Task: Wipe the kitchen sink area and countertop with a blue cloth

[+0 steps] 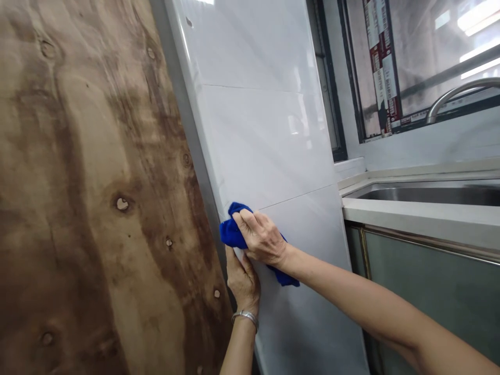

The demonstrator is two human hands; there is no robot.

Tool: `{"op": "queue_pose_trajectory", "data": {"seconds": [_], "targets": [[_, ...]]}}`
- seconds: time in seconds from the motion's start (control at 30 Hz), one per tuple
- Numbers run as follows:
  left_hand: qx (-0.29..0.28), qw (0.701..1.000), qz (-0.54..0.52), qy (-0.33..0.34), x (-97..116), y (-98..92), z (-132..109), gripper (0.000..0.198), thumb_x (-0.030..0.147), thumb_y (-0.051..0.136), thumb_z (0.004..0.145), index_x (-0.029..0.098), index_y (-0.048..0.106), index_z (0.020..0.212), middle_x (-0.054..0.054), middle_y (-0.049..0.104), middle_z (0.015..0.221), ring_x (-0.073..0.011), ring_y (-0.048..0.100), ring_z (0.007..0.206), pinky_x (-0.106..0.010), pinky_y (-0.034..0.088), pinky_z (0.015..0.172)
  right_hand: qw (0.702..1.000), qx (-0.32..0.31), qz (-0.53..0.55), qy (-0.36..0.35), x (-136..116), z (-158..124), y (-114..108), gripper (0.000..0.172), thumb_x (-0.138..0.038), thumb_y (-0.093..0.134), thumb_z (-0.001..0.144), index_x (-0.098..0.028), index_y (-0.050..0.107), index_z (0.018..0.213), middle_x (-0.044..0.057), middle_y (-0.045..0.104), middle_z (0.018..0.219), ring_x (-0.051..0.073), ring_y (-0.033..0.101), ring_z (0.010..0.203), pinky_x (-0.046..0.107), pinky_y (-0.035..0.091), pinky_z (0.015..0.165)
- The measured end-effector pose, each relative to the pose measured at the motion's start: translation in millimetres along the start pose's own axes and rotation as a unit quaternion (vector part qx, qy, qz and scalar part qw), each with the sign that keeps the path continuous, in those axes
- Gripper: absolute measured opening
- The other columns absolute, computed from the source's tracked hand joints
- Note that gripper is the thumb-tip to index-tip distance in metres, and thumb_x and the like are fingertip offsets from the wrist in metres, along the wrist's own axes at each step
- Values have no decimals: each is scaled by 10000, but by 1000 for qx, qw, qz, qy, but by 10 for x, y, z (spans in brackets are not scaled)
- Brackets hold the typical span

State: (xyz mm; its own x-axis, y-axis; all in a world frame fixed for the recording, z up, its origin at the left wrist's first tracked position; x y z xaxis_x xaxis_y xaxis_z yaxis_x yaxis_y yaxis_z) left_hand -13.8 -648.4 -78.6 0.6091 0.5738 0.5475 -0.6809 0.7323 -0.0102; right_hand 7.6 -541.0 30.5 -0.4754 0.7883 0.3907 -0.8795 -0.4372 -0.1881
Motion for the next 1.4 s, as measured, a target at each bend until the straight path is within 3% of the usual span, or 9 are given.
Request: {"op": "queue_pose_trajectory", "data": {"seconds": [0.17, 0.3, 0.47, 0.7, 0.83, 0.97, 1.1, 1.23, 1.4], "targets": [[-5, 1000, -9, 18, 80, -32, 8, 650, 513, 326, 1049, 176, 332, 1605, -124, 382, 1627, -241, 423, 1482, -378, 433, 1202, 1000, 10, -8, 18, 36, 186, -36, 597, -172, 455, 918, -92, 411, 1508, 195, 545, 1360, 281, 490, 997, 445, 504, 830], [9, 1000, -5, 13, 18, -26, -1, 670, 521, 347, 1041, 127, 369, 1583, -172, 431, 1584, -272, 474, 1446, -421, 440, 1198, 999, -21, -14, -38, 27, -162, -101, 623, -195, 502, 888, -66, 418, 1492, 189, 587, 1296, 273, 504, 943, 431, 504, 788], [-2, 999, -20, 47, 29, -36, -8, 627, 443, 366, 1053, 200, 281, 1625, -111, 386, 1626, -231, 462, 1456, -386, 422, 1216, 994, -69, 48, -69, 180, -655, -215, 763, -187, 573, 759, -103, 423, 1502, 163, 600, 1274, 270, 540, 963, 415, 518, 825], [5, 998, -9, 57, 103, -101, 15, 608, 419, 358, 1055, 169, 309, 1607, -136, 388, 1626, -214, 425, 1483, -362, 389, 1230, 994, 56, 43, 84, 560, -716, -63, 828, -273, 587, 725, -110, 419, 1520, 184, 545, 1309, 348, 521, 1124, 494, 491, 965], [-30, 999, -42, 12, 273, -224, 204, 623, 486, 432, 1021, 164, 397, 1553, -132, 482, 1565, -219, 496, 1422, -359, 412, 1206, 994, 69, 24, 76, 555, -747, 12, 835, -344, 586, 761, -108, 392, 1538, 195, 529, 1332, 361, 515, 1107, 499, 482, 944], [-38, 997, -56, -47, 559, -296, 579, 636, 492, 414, 1011, 166, 408, 1557, -112, 462, 1584, -240, 440, 1464, -409, 342, 1259, 996, 73, 27, 46, 523, -826, -10, 827, -393, 576, 808, -76, 377, 1545, 205, 529, 1323, 350, 507, 1087, 480, 468, 927], [-42, 997, -66, 14, 771, -246, 851, 626, 479, 427, 1021, 203, 378, 1581, -75, 396, 1633, -220, 364, 1511, -385, 262, 1298, 996, 59, 38, 48, 529, -912, 9, 834, -438, 571, 829, -89, 375, 1561, 202, 521, 1342, 351, 489, 1091, 478, 453, 920], [-53, 989, -138, 15, 799, -176, 894, 642, 488, 412, 1038, 196, 313, 1601, -80, 333, 1665, -175, 314, 1536, -318, 244, 1297, 996, 54, 51, 45, 537, -956, 36, 843, -427, 592, 815, -102, 383, 1564, 196, 522, 1349, 352, 485, 1093, 472, 451, 918], [-72, 982, -176, -6, 825, -142, 906, 676, 530, 427, 1029, 210, 271, 1604, -97, 317, 1669, -189, 349, 1518, -328, 308, 1274, 996, 54, 46, 48, 535, -948, 33, 815, -422, 576, 827, -108, 395, 1558, 192, 535, 1344, 349, 502, 1089, 475, 452, 931]]}}
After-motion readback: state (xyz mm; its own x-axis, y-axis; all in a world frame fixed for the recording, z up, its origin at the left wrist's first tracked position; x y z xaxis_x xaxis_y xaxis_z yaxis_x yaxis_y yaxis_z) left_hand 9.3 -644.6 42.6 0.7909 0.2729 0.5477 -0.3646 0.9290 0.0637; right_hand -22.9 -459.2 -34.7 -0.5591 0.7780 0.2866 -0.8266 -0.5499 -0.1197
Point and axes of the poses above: each hand's wrist, its own z-axis towards the middle knuckle, its own y-axis out of the palm, x = y × z, the point moved 3 cm from there along z, towards the middle knuckle
